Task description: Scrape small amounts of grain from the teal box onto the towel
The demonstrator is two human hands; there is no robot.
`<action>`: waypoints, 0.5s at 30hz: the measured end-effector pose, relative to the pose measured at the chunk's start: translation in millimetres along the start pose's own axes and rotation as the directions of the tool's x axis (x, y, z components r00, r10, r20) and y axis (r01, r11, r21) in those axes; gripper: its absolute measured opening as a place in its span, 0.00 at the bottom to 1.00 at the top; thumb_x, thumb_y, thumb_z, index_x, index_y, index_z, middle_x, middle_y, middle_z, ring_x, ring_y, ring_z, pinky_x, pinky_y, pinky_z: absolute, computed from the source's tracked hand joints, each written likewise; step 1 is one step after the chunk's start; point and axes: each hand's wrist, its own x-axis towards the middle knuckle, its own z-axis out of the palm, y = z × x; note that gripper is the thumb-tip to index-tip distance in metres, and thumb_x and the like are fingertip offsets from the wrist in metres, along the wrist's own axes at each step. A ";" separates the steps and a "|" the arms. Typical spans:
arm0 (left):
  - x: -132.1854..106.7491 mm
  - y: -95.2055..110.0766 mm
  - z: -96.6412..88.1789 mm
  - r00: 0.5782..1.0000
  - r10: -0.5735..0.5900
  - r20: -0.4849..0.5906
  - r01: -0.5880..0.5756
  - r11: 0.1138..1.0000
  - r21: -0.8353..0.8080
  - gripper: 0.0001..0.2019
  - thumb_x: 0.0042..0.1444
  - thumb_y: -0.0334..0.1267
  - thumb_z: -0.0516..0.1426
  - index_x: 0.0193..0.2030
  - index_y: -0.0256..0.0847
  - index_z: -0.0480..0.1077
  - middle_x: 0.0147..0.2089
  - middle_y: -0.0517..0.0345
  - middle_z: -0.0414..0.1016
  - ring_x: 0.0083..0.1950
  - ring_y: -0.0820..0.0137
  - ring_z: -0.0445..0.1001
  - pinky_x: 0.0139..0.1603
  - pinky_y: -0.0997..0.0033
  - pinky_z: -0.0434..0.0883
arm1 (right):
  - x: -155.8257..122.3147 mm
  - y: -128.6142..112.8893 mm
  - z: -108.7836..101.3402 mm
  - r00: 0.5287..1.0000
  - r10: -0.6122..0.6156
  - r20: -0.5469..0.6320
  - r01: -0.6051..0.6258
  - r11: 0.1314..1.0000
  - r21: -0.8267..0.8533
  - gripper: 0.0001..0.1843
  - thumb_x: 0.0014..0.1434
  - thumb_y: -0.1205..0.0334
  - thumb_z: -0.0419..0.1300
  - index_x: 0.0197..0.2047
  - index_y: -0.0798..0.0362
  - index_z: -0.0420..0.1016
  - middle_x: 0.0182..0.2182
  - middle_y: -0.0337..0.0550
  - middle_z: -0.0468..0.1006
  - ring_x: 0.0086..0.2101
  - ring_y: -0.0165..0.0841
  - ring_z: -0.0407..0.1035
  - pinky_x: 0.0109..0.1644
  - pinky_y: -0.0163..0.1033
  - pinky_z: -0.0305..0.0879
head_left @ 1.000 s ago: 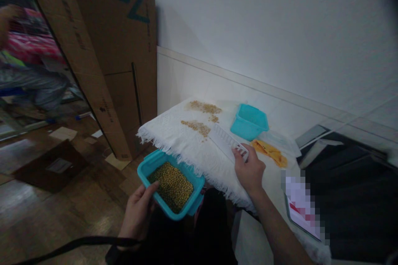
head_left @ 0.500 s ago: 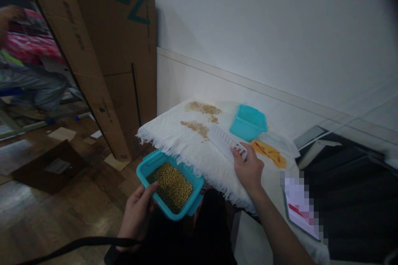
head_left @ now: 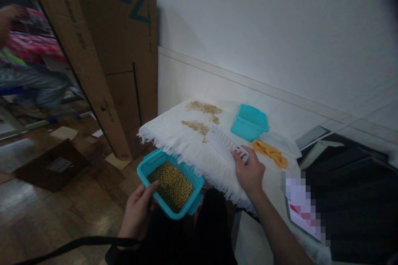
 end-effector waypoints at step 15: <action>1.3 -1.1 -0.6 0.996 -0.070 0.060 0.076 0.993 -0.086 0.18 0.41 0.48 0.74 0.24 0.41 0.72 0.18 0.68 0.63 0.20 0.79 0.56 0.20 0.79 0.58 | 3.7 -4.6 1.3 0.997 -0.004 0.077 -0.004 0.994 0.109 0.23 0.61 0.40 0.62 0.43 0.52 0.81 0.25 0.40 0.82 0.21 0.35 0.72 0.26 0.37 0.68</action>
